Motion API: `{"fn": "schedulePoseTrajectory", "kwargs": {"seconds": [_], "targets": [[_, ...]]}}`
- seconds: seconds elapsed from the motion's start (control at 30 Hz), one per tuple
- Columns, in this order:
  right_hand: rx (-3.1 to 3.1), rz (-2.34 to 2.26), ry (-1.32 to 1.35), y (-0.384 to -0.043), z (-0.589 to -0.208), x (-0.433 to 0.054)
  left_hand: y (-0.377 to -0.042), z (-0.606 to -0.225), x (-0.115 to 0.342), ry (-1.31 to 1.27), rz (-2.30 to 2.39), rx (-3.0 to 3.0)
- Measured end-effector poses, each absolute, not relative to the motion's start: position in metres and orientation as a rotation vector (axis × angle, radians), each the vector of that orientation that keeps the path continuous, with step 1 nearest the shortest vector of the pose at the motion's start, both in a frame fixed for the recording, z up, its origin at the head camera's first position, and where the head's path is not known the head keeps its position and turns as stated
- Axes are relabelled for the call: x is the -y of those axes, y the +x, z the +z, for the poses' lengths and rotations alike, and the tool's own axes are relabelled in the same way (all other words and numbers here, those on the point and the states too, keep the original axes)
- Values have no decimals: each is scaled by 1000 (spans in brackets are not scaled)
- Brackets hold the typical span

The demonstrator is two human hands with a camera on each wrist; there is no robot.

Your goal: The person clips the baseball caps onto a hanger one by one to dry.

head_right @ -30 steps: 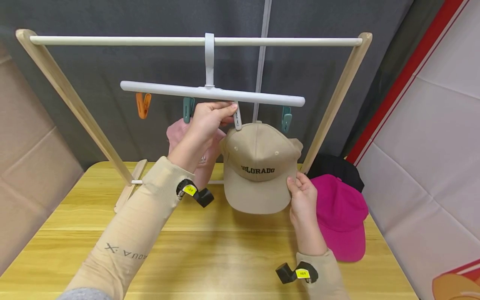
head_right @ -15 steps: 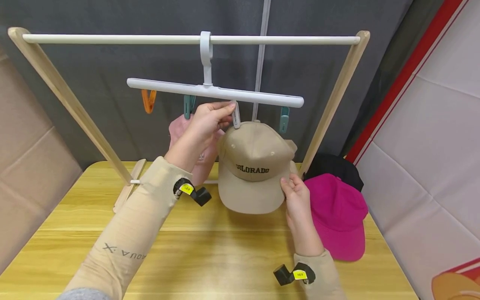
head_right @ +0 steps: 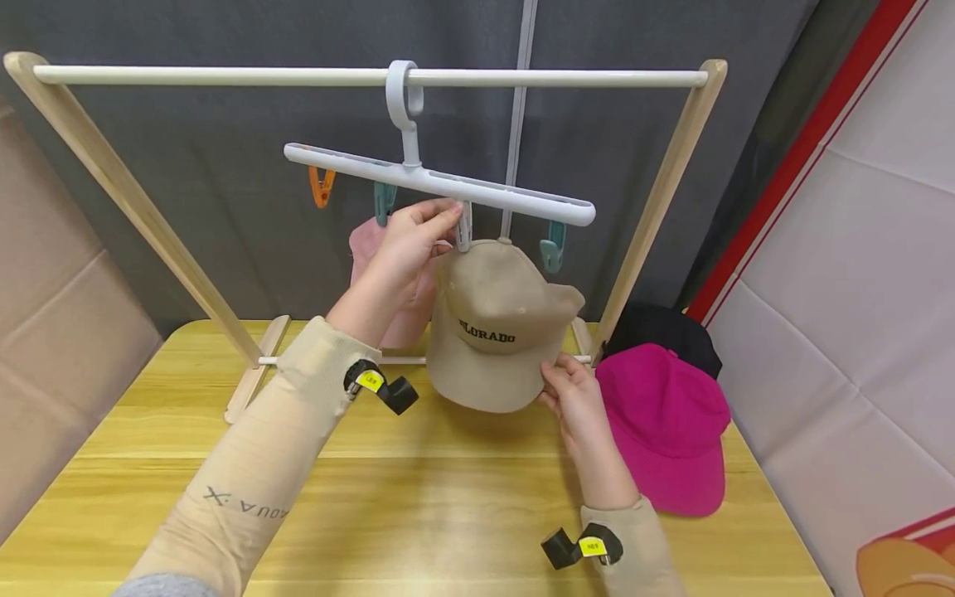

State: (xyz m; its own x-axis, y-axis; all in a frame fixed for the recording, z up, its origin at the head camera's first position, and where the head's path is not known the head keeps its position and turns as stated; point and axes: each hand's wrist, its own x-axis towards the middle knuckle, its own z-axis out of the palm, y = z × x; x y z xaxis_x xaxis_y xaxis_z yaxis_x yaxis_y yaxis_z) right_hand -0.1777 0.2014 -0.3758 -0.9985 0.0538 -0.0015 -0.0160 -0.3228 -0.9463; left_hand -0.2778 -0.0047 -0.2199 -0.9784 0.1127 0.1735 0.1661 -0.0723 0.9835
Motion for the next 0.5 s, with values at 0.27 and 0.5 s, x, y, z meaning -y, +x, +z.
{"fn": "schedulePoseTrajectory", "kwargs": {"seconds": [0.27,0.5], "targets": [[1869,2522,-3,-178,-379,-202,-275,-225,7,-372,-2215,2093],[1839,2555,57,-175,-381,-205,-275,-231,10,-412,-2139,2057]]}}
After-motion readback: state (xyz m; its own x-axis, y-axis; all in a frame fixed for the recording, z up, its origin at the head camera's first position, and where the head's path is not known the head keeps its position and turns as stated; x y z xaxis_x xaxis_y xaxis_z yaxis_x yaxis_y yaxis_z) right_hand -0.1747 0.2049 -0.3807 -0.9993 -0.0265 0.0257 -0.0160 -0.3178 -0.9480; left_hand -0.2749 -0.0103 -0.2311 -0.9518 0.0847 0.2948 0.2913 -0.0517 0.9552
